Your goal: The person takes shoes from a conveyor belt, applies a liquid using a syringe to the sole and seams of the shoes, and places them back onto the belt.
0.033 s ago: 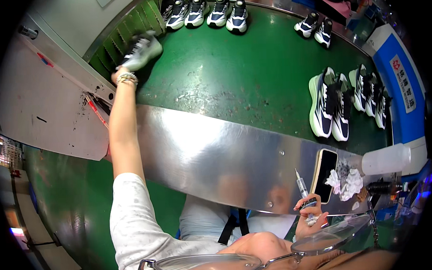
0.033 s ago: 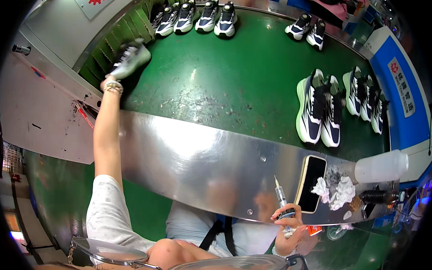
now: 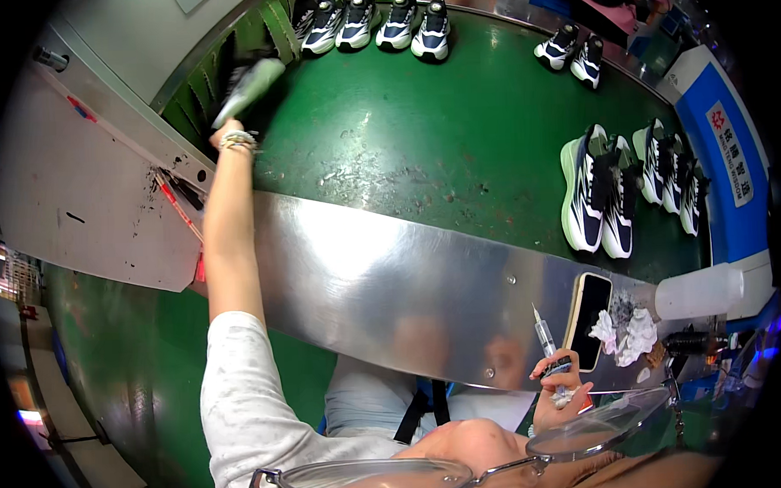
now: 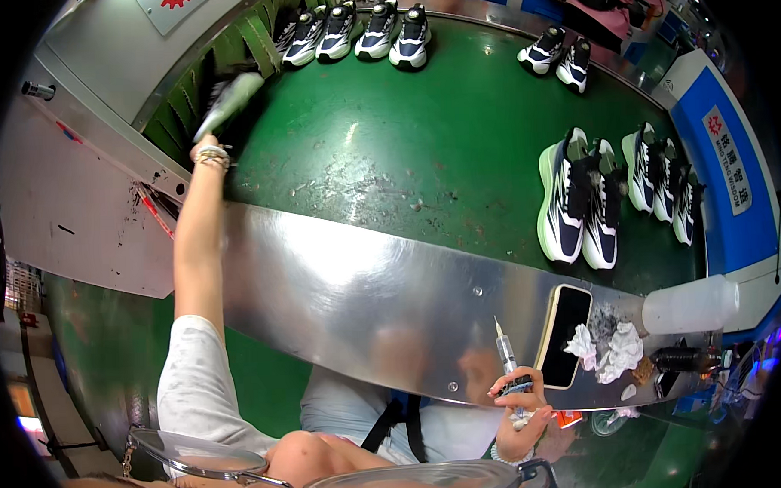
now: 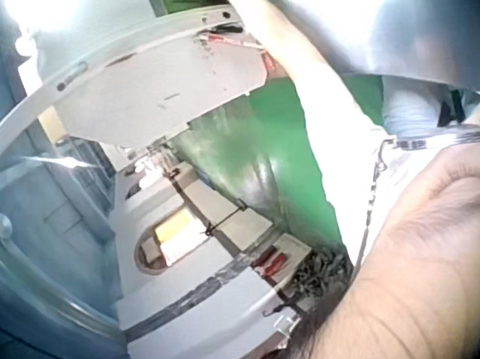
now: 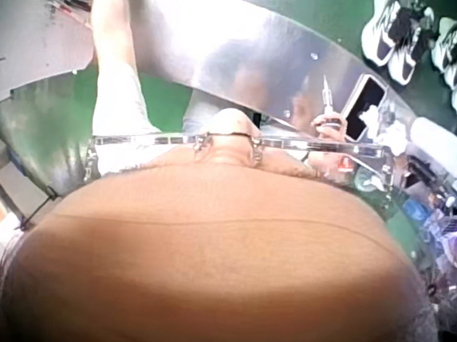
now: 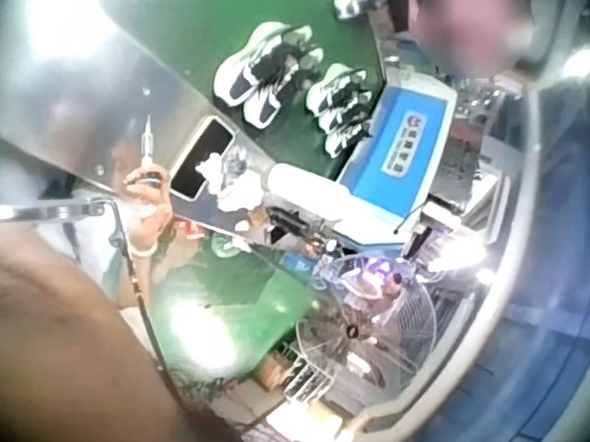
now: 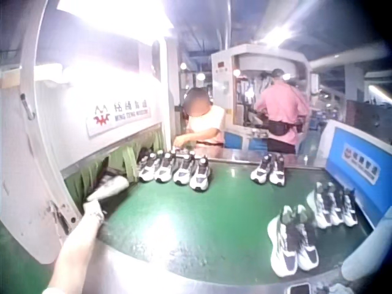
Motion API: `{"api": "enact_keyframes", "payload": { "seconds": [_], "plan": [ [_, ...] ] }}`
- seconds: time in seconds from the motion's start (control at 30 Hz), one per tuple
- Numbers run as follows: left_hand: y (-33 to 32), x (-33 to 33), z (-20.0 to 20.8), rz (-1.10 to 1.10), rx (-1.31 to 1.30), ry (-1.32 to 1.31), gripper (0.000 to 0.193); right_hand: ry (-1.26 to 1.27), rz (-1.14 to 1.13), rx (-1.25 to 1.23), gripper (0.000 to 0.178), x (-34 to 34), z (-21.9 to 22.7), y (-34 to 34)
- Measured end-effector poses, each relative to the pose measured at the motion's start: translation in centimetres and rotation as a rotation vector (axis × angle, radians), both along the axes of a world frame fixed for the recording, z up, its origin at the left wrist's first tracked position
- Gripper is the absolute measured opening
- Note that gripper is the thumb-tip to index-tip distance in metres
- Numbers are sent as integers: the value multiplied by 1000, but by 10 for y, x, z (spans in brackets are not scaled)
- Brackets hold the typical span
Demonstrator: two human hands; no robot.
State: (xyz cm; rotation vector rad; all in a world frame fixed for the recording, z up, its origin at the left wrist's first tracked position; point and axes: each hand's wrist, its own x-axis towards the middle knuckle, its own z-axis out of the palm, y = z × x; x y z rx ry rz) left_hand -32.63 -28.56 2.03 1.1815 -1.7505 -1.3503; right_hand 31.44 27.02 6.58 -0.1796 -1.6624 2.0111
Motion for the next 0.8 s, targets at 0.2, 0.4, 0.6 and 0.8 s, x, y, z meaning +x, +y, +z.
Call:
{"api": "enact_keyframes", "payload": {
  "seconds": [0.2, 0.4, 0.6, 0.8],
  "plan": [
    [174, 23, -47, -555, 280, 503, 69, 16, 0, 166, 59, -9, -4, 6],
    [309, 116, 0, -1359, 348, 78, 34, -6, -195, 84, 57, 11, -17, 15],
    [509, 230, -1, -1927, 625, -386, 55, 74, -305, 250, 56, 22, -13, 39],
    [625, 317, -15, -1907, 812, -643, 79, 109, -604, 242, 48, 61, -17, 91]
  ]
}}
